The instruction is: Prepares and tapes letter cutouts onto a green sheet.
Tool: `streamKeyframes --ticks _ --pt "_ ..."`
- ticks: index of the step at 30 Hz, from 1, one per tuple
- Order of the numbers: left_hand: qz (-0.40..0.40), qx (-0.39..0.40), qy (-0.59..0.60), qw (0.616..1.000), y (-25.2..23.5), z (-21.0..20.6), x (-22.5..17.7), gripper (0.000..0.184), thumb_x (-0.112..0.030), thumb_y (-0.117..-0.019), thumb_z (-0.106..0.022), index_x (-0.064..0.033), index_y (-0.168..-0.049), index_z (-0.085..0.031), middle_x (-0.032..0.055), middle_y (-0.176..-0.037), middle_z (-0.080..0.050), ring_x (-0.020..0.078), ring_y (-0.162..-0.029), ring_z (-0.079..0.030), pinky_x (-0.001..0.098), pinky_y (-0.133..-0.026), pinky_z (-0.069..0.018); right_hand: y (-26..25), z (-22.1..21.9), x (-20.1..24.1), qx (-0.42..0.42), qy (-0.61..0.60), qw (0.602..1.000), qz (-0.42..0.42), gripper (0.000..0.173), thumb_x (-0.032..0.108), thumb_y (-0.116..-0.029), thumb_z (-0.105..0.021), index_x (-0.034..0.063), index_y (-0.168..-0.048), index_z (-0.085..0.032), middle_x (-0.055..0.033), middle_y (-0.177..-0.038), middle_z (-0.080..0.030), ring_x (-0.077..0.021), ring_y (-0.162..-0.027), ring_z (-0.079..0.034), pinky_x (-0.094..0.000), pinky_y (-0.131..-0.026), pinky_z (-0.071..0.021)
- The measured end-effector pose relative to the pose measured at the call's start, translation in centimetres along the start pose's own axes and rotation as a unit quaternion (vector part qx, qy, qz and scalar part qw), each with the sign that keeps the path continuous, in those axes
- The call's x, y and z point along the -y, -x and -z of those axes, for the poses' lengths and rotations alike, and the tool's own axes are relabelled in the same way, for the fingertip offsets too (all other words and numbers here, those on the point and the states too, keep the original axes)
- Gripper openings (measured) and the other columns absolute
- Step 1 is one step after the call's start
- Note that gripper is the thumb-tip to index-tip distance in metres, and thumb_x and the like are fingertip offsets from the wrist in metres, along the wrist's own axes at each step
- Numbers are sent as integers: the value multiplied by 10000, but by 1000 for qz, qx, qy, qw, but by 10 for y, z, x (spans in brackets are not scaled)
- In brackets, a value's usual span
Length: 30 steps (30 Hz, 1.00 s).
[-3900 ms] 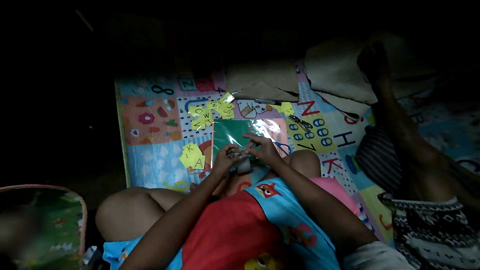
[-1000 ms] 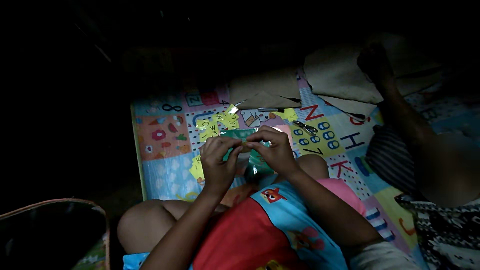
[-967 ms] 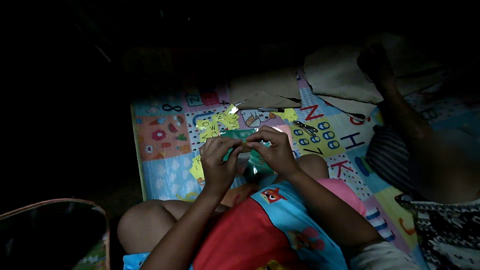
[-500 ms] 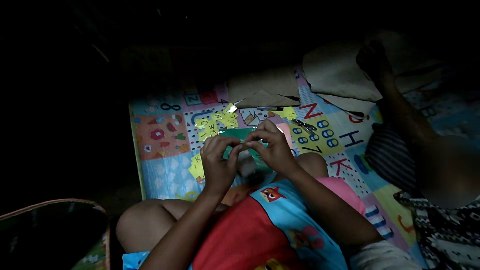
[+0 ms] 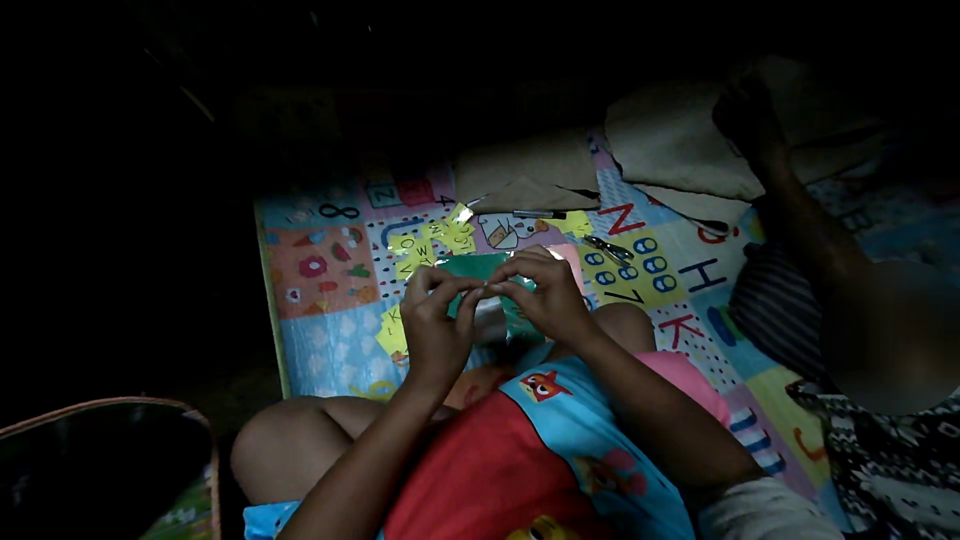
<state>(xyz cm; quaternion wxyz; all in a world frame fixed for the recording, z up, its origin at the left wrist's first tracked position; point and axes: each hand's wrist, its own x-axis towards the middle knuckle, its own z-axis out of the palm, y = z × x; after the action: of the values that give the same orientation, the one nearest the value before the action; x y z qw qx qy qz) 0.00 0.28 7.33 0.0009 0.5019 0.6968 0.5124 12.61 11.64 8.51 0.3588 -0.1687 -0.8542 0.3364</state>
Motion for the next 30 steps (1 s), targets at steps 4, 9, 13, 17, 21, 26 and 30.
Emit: streamKeyframes --ticks 4,9,13,17,21,26,30 --pt "21 25 44 998 -2 1 4 124 -99 -914 -708 22 -888 -698 156 -1107 -551 173 -1035 -546 277 -897 -476 0 -1 -2 12 -25 1000 6 54 11 -908 -680 -16 -903 -727 -127 -931 -719 -254 -932 -666 -393 -856 -536" --pt "21 7 117 993 1 -5 10 89 -58 -930 -656 20 -898 -683 65 -943 -701 77 -971 -626 265 -914 -479 1 -4 -1 2 -58 998 5 76 3 -923 -651 -33 -945 -715 -113 -886 -721 -126 -777 -678 -265 -745 -564" --pt "-2 19 159 987 1 -7 14 90 -54 -931 -647 33 -931 -669 40 -931 -662 33 -954 -602 212 -901 -473 1 -4 1 -25 -80 996 12 62 -33 -903 -662 -62 -912 -716 -109 -829 -715 -71 -701 -649 -193 -692 -546" --pt "16 26 200 979 -1 -8 13 52 -9 -893 -683 39 -914 -684 15 -941 -662 -3 -936 -608 182 -880 -495 0 -7 -2 -25 -98 994 32 73 -24 -886 -641 -68 -902 -697 -105 -805 -688 -72 -687 -622 -193 -667 -527" --pt "33 29 208 977 0 -8 18 59 -6 -910 -664 44 -914 -694 18 -937 -675 -1 -934 -619 190 -884 -505 0 -10 -4 -37 -81 995 49 65 -20 -864 -657 -61 -906 -685 -110 -809 -686 -93 -700 -631 -210 -673 -534" --pt "82 43 212 973 3 -16 34 107 1 -951 -614 59 -946 -704 23 -912 -671 -12 -867 -599 180 -833 -499 3 -23 -26 -27 -100 994 38 70 -49 -848 -658 -78 -904 -688 -131 -826 -700 -117 -733 -656 -241 -714 -549" --pt "108 44 164 980 16 -32 54 122 3 -952 -636 82 -977 -726 95 -901 -666 56 -840 -606 222 -804 -511 12 -41 -50 19 -161 984 -66 191 -28 -899 -646 -113 -1069 -666 -151 -949 -694 -103 -793 -640 -243 -744 -542"
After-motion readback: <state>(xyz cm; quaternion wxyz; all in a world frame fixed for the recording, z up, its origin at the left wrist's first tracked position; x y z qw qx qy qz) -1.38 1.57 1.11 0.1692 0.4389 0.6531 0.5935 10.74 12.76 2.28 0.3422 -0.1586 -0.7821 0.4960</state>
